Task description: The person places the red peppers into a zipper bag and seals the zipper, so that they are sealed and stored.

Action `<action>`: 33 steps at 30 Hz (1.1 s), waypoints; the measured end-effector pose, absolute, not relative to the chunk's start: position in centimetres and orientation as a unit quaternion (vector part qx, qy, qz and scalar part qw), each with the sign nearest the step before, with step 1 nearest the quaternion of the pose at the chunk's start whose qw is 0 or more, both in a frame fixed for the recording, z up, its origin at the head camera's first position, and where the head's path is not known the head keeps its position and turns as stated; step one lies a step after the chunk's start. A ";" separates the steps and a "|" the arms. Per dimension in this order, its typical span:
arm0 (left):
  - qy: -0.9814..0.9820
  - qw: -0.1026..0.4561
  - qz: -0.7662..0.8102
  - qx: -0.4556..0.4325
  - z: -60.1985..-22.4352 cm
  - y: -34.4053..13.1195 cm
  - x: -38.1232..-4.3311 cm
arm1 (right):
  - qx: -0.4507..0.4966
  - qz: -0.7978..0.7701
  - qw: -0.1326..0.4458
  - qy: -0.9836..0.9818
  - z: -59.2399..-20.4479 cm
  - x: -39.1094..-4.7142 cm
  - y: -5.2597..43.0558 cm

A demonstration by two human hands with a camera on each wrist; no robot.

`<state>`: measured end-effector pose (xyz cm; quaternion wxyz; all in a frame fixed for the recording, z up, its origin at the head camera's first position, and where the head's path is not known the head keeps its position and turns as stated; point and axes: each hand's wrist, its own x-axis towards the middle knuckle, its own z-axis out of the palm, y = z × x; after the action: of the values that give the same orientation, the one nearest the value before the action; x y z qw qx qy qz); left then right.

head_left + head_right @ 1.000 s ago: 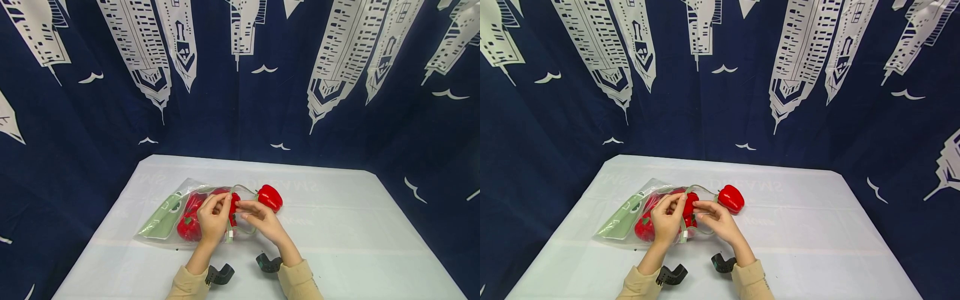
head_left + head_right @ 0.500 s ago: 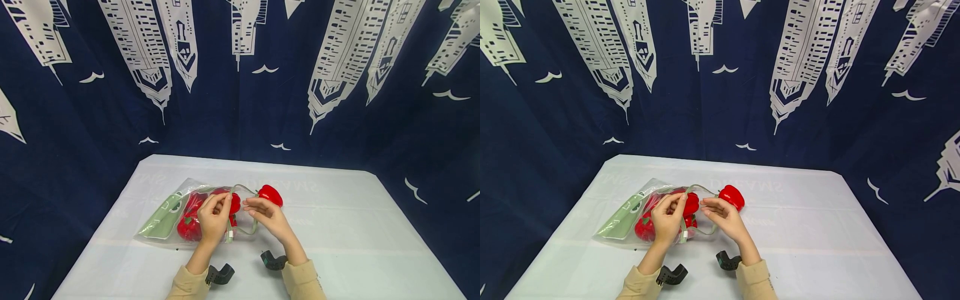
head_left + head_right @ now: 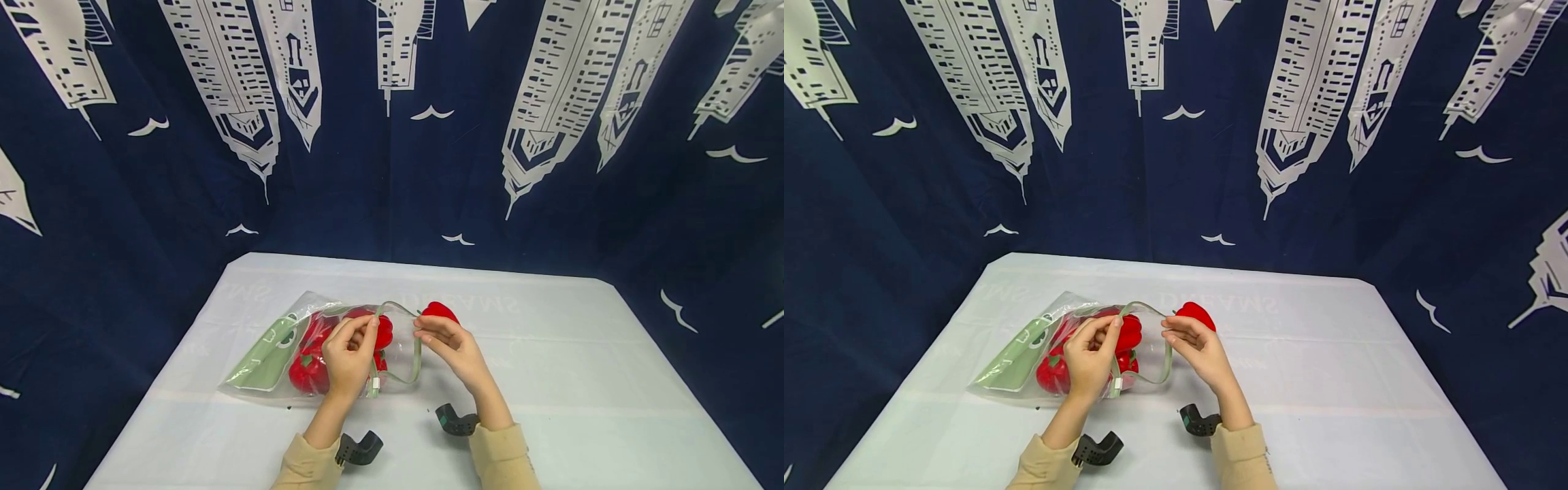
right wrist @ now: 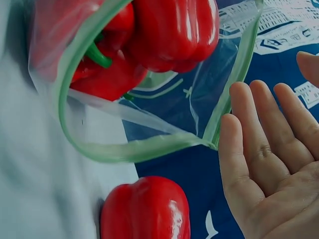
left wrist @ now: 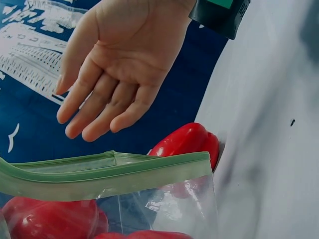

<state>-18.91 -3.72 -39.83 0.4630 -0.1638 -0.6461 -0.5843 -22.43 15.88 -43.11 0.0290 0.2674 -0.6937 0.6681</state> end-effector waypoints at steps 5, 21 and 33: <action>-0.645 0.461 -0.587 -0.163 -39.8 -3.7 -18.9 | 0.238 0.679 0.040 -0.693 -43.0 -22.5 16.2; -0.644 0.459 -0.590 -0.163 -42.5 -4.0 -20.7 | 0.062 0.667 0.140 -0.729 -43.6 -23.2 17.0; -0.651 0.458 -0.584 -0.162 -39.8 -3.7 -18.9 | -0.020 0.621 0.203 -0.757 -45.4 -24.0 17.3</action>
<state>-18.91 -3.74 -39.78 0.4576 -0.1624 -0.6509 -0.5836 -24.03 17.27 -45.45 0.2026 -0.0204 -0.7565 0.6215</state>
